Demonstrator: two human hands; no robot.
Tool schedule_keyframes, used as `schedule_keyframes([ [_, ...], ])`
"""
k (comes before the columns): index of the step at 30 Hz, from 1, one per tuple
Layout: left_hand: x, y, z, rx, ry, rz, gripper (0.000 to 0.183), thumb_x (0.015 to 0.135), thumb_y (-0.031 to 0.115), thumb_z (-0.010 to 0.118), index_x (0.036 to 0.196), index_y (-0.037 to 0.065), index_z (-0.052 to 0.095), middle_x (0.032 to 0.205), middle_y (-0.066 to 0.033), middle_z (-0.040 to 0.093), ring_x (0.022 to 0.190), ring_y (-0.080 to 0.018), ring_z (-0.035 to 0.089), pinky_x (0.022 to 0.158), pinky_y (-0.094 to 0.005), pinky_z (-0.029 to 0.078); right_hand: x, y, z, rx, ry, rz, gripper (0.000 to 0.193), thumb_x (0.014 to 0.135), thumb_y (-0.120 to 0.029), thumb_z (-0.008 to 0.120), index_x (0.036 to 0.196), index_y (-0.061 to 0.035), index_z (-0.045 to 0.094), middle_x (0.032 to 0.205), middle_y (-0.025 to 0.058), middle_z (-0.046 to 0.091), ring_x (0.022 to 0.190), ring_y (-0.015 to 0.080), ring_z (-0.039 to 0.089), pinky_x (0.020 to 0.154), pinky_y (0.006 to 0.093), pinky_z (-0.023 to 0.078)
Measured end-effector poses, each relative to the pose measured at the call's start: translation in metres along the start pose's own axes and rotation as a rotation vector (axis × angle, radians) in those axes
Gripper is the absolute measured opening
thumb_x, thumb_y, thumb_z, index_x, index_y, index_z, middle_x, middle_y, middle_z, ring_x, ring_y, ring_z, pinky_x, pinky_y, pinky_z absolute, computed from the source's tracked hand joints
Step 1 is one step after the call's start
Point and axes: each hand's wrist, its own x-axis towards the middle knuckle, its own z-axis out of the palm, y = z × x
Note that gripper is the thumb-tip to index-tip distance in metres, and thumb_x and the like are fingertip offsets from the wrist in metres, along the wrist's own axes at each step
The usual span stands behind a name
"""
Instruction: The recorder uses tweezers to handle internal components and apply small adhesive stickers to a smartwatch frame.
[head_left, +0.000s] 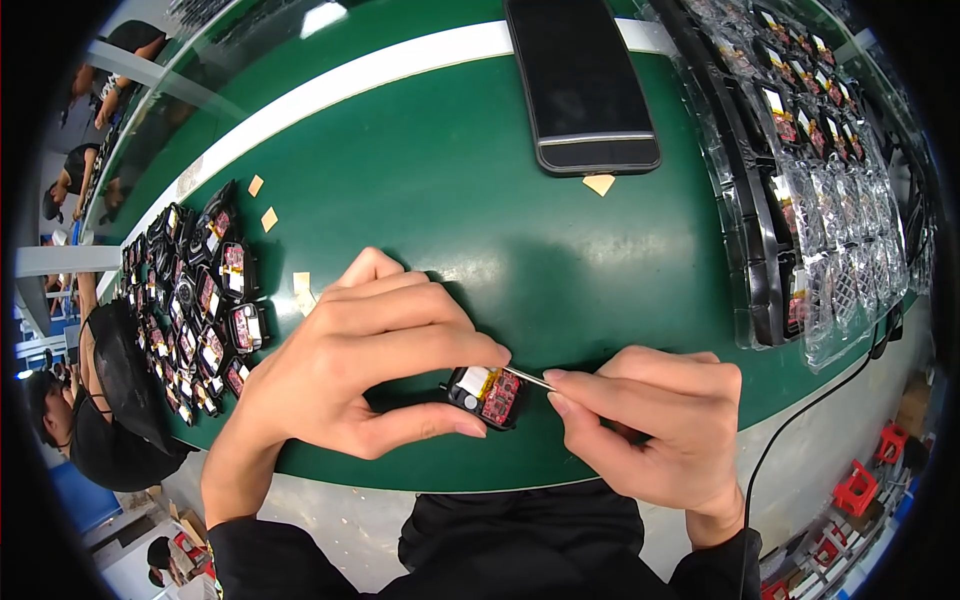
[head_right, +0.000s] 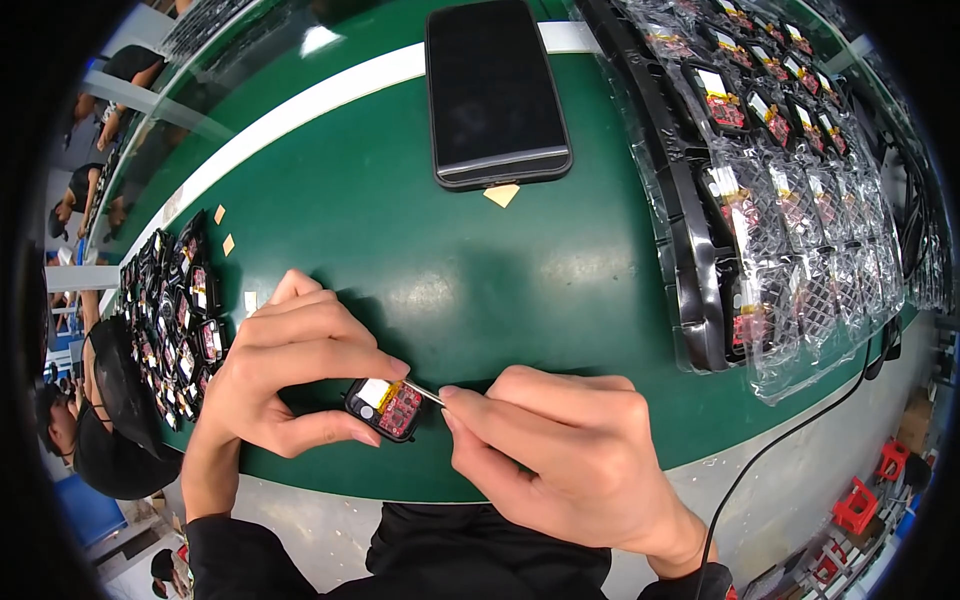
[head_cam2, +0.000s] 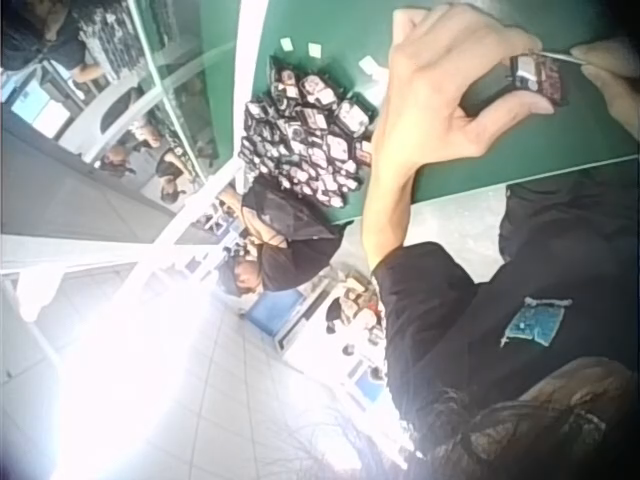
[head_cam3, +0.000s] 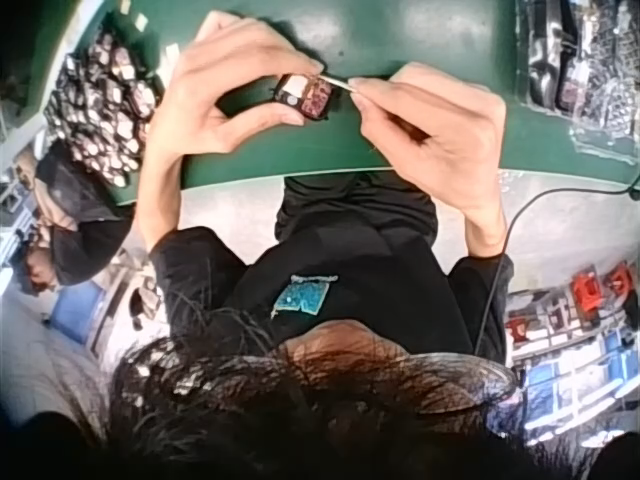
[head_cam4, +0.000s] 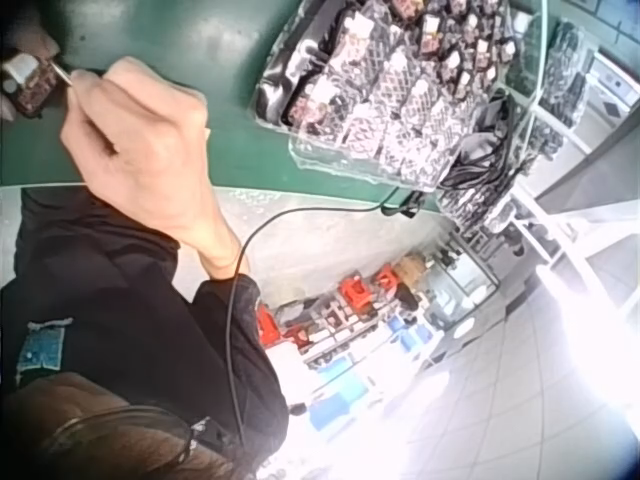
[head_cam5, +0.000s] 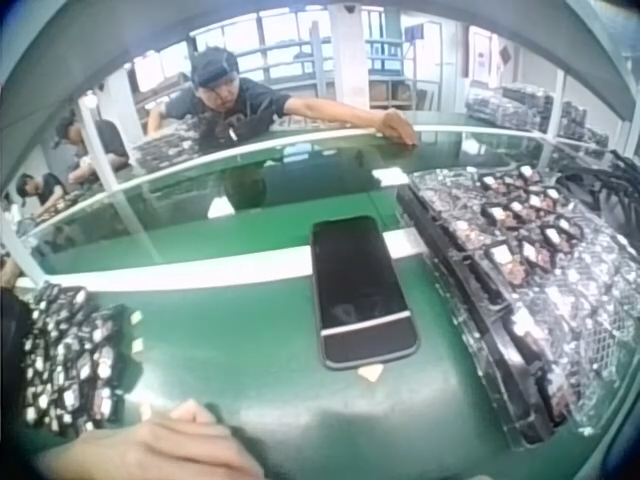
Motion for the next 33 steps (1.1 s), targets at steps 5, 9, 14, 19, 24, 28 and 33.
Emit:
schedule_keyframes([
  [5,-0.001,0.0,0.003,0.008,0.032,0.03,0.049,0.076,0.044,0.097,0.11,0.01,0.087,0.094,-0.0014,0.076,0.08,-0.0199,0.066,0.079,-0.0376,0.037,-0.001,-0.002,0.002,-0.009,0.028,0.022,0.025,0.075,0.008,0.086,0.099,0.0002,0.085,0.068,0.0014,0.064,0.049,0.012,0.057,0.045,0.0277,0.041],
  [9,-0.001,0.0,0.003,0.011,0.04,0.039,0.049,0.075,0.042,0.098,0.11,0.01,0.087,0.095,-0.0016,0.077,0.081,-0.0205,0.067,0.08,-0.0377,0.038,-0.002,0.003,0.007,0.005,0.083,-0.015,0.025,0.074,0.007,0.086,0.098,-0.0015,0.088,0.065,0.0,0.065,0.045,0.0082,0.052,0.043,0.0248,0.036],
  [14,0.002,0.002,-0.004,-0.004,0.018,0.031,0.052,0.072,0.033,0.102,0.114,0.008,0.084,0.097,-0.0022,0.079,0.083,-0.0211,0.07,0.082,-0.0373,0.04,0.001,-0.003,-0.004,0.011,0.088,0.022,0.023,0.078,0.008,0.085,0.1,0.0008,0.084,0.07,0.0021,0.063,0.049,0.012,0.055,0.045,0.0277,0.041],
  [19,0.009,0.013,-0.002,0.061,0.034,0.016,0.055,0.071,0.025,0.102,0.119,0.006,0.082,0.091,-0.004,0.074,0.083,-0.0229,0.068,0.085,-0.0387,0.043,-0.001,-0.007,-0.006,0.042,0.262,0.093,0.019,0.083,0.005,0.085,0.101,0.0006,0.084,0.069,0.0023,0.064,0.047,0.0086,0.049,0.044,0.0278,0.036],
  [24,0.006,0.013,0.006,0.172,0.051,0.042,0.05,0.075,0.03,0.101,0.118,0.01,0.082,0.087,-0.0018,0.068,0.083,-0.0223,0.066,0.082,-0.0361,0.045,-0.006,-0.001,-0.002,0.129,0.316,0.085,0.018,0.087,0.002,0.086,0.105,-0.0003,0.086,0.07,0.0031,0.067,0.05,0.0074,0.054,0.046,0.0271,0.041],
  [28,-0.001,0.021,0.005,0.154,0.03,-0.058,0.054,0.071,0.023,0.102,0.119,0.009,0.082,0.091,-0.0007,0.073,0.079,-0.0176,0.065,0.078,-0.034,0.047,-0.011,-0.001,0.002,0.223,0.336,0.08,0.016,0.091,0.002,0.083,0.107,0.0027,0.084,0.073,0.0062,0.068,0.052,0.0109,0.058,0.049,0.0303,0.045],
  [33,0.037,0.039,-0.002,-0.068,0.101,0.023,0.052,0.074,0.018,0.099,0.122,0.005,0.081,0.094,-0.0022,0.075,0.077,-0.0158,0.064,0.066,-0.0301,0.048,-0.012,0.005,0.004,0.213,0.327,0.059,0.014,0.093,-0.002,0.081,0.106,0.0025,0.084,0.077,0.0098,0.071,0.055,0.0174,0.063,0.053,0.0341,0.05],
])
